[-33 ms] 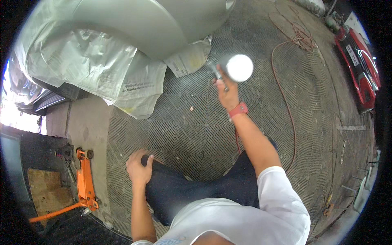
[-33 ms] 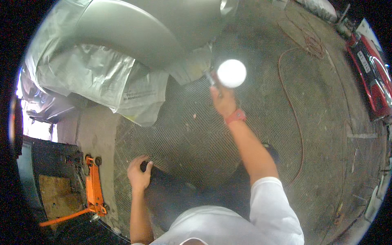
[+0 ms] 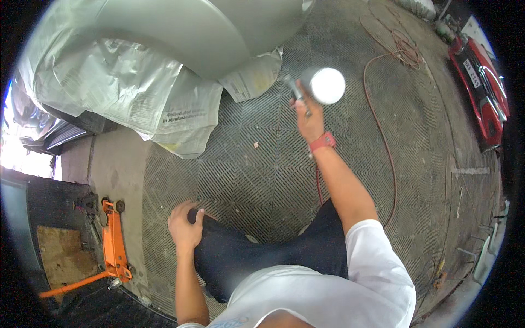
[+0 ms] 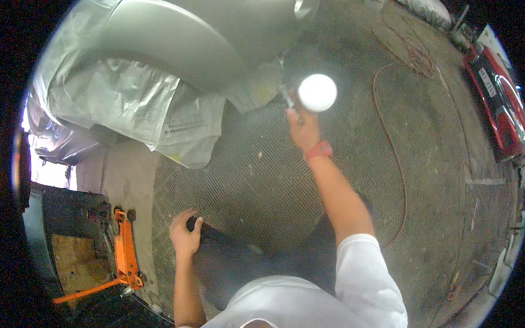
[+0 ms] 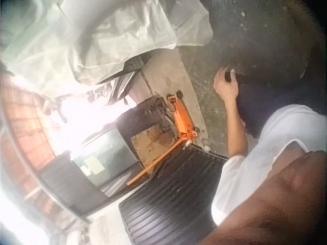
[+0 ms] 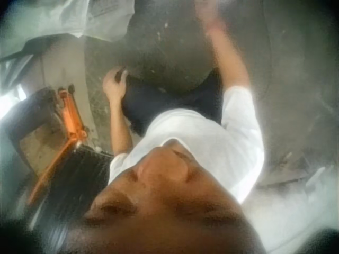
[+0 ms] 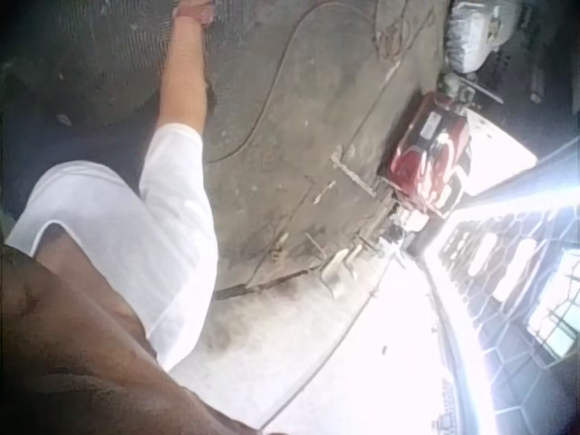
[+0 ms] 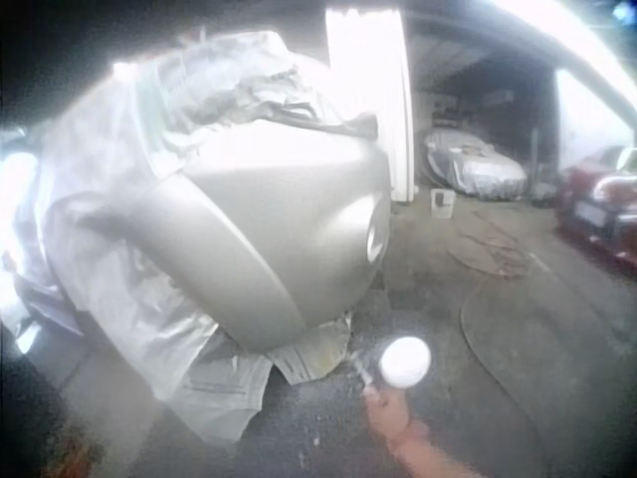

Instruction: The person wipes a silver car bumper with a cloth and water, then uses a spray gun to apply paint to the bumper surface.

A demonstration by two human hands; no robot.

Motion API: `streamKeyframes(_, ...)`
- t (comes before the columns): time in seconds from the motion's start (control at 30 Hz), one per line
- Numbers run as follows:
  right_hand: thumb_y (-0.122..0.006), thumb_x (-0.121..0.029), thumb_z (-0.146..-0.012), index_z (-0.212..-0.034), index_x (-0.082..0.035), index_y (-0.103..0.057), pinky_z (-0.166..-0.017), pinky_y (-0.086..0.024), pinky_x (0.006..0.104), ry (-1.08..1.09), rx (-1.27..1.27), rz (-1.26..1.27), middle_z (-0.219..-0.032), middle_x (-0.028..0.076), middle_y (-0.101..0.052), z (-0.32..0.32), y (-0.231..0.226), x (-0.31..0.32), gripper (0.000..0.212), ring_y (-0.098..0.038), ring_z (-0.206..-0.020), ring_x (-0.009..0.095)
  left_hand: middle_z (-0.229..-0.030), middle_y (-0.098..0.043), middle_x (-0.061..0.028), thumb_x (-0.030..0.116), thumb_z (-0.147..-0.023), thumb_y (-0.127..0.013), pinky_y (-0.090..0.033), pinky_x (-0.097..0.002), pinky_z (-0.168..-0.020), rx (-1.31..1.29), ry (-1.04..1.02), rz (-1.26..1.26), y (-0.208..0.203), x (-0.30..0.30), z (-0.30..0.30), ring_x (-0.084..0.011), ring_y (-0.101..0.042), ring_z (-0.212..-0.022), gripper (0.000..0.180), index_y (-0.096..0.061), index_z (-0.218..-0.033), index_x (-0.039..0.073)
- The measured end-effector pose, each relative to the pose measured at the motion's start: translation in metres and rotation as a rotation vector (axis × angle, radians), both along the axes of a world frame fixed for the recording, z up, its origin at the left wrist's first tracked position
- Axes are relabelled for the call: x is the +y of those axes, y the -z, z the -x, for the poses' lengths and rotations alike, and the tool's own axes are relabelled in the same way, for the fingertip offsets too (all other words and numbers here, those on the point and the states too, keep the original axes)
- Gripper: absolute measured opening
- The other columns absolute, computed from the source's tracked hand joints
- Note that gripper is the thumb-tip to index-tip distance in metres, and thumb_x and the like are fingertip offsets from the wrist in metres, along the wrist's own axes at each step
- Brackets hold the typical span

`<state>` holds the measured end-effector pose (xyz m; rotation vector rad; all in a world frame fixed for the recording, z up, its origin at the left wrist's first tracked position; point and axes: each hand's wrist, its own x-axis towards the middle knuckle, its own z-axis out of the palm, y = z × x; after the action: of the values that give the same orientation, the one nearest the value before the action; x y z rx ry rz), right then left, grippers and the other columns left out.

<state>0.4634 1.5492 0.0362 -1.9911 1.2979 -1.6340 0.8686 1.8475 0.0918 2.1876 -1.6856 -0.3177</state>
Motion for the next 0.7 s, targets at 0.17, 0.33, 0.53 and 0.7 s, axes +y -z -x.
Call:
streamKeyframes(0.17,-0.049,-0.034,-0.120,-0.161,0.003,-0.056,-0.083,-0.058,0.0348,0.140,-0.234,-0.049,-0.096,0.010,-0.077,0.042,-0.032,-0.065,0.056,-0.071,-0.085,0.018,-0.132,-0.078,-0.0123,0.027,-0.092,-0.084,-0.047,-0.0498,-0.115,0.003,-0.020,0.032,-0.005,0.012,-0.005,-0.0355,-0.068,-0.131,0.032,-0.081,-0.117,0.006)
streamKeyframes(0.33,-0.056,-0.037,-0.116,-0.162,-0.006,-0.058,-0.083,-0.059,0.0403,0.410,-0.246,-0.086,-0.092,0.017,-0.079,0.066,-0.050,-0.114,0.056,-0.075,-0.084,0.023,-0.131,-0.078,-0.0130,0.023,-0.092,-0.083,-0.047,-0.0499,-0.115,-0.017,-0.011,0.080,-0.012,0.034,-0.008,-0.0358,-0.069,-0.129,0.028,-0.081,-0.114,0.006)
streamKeyframes(0.53,-0.053,-0.036,-0.117,-0.164,-0.004,-0.055,-0.095,-0.059,0.0426,0.307,-0.131,-0.084,-0.118,0.025,-0.077,0.030,-0.025,-0.089,0.057,-0.077,-0.108,0.031,-0.129,-0.079,-0.0129,0.024,-0.092,-0.083,-0.048,-0.0487,-0.114,-0.007,-0.069,0.076,-0.013,0.036,-0.008,-0.0355,-0.070,-0.128,0.025,-0.082,-0.111,0.007)
streamKeyframes(0.7,-0.050,-0.036,-0.119,-0.167,0.001,-0.049,-0.089,-0.058,0.0355,0.000,-0.173,-0.187,-0.105,0.011,-0.075,-0.067,-0.013,0.001,0.060,-0.069,-0.093,0.017,-0.128,-0.080,-0.0125,0.030,-0.094,-0.081,-0.049,-0.0493,-0.112,0.002,-0.040,0.067,-0.009,0.015,-0.007,-0.0357,-0.071,-0.125,0.029,-0.082,-0.113,0.007)
